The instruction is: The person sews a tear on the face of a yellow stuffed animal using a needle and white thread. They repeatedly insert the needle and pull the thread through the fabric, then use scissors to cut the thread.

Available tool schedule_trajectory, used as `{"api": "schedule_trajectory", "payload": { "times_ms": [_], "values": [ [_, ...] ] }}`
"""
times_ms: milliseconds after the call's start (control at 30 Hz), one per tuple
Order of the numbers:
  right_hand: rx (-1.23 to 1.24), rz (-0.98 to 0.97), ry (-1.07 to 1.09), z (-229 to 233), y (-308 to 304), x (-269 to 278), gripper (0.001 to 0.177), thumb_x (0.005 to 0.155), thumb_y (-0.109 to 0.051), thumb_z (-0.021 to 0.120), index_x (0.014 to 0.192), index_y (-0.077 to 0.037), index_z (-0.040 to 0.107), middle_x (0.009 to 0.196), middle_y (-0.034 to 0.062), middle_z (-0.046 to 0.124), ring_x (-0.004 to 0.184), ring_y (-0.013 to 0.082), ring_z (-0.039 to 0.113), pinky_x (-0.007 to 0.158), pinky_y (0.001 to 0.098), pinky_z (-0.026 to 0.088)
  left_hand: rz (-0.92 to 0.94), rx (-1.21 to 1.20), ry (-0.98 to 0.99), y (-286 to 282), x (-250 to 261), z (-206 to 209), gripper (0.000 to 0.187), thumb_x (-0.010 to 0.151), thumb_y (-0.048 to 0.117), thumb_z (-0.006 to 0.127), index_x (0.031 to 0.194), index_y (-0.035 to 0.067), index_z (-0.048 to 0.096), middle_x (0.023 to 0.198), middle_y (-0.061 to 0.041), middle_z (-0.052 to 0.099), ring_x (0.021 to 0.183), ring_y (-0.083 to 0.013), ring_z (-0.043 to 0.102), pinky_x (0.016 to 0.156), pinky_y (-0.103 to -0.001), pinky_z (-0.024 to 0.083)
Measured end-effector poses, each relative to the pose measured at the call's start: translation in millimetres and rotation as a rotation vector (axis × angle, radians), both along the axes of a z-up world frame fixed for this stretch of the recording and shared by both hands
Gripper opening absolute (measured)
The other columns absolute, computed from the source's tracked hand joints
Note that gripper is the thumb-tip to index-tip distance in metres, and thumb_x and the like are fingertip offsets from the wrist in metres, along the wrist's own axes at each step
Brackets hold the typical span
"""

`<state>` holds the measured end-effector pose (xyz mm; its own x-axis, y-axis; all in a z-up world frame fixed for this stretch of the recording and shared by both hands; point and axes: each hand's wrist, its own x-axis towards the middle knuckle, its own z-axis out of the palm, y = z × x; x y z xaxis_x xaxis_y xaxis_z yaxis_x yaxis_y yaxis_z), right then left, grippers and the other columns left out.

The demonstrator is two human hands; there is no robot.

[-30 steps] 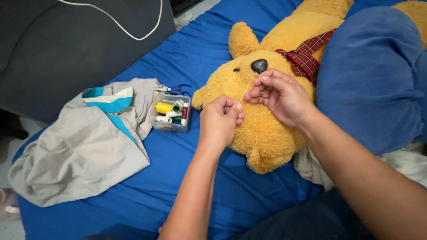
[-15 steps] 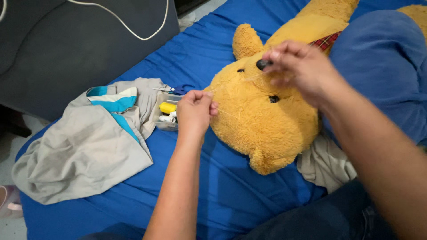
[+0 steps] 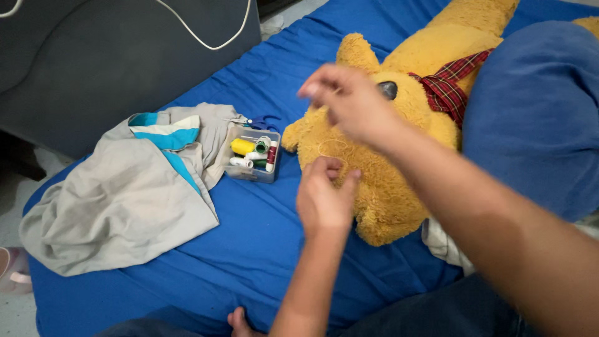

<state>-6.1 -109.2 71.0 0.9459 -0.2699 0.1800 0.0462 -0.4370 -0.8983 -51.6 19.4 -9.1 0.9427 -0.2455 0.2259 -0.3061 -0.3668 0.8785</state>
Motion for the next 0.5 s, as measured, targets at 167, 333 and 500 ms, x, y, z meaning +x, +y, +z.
{"api": "schedule_trajectory", "payload": {
  "times_ms": [167, 333, 500],
  "values": [
    [0.296, 0.349, 0.290, -12, 44, -26, 0.023, 0.101, -0.026, 0.056, 0.104, -0.008, 0.070, 0.076, 0.0029, 0.068, 0.052, 0.0074, 0.053, 0.047, 0.0230, 0.042, 0.072, -0.004, -0.145, -5, -10, -36, 0.035, 0.083, 0.019, 0.079, 0.108, 0.001, 0.062, 0.099, -0.020, 0.064, 0.089, -0.0367, 0.064, 0.074, -0.045, 0.052],
    [0.440, 0.456, 0.516, -17, 21, -58, 0.023, 0.101, -0.023, 0.059, 0.106, -0.004, 0.071, 0.074, 0.0018, 0.064, 0.055, 0.0084, 0.054, 0.051, 0.0221, 0.044, 0.066, -0.378, 0.170, -1, 1, -67, 0.013, 0.096, 0.009, 0.060, 0.109, 0.006, 0.061, 0.090, -0.015, 0.063, 0.079, -0.0265, 0.065, 0.070, -0.038, 0.056],
    [0.557, 0.356, 0.667, -28, -24, -83, 0.024, 0.098, -0.023, 0.062, 0.108, -0.004, 0.071, 0.076, 0.0023, 0.065, 0.057, 0.0094, 0.053, 0.053, 0.0228, 0.045, 0.166, -0.361, -0.148, 17, 9, -44, 0.032, 0.087, 0.000, 0.060, 0.119, 0.005, 0.062, 0.112, -0.012, 0.060, 0.100, -0.0253, 0.063, 0.079, -0.033, 0.052]
  ]
}}
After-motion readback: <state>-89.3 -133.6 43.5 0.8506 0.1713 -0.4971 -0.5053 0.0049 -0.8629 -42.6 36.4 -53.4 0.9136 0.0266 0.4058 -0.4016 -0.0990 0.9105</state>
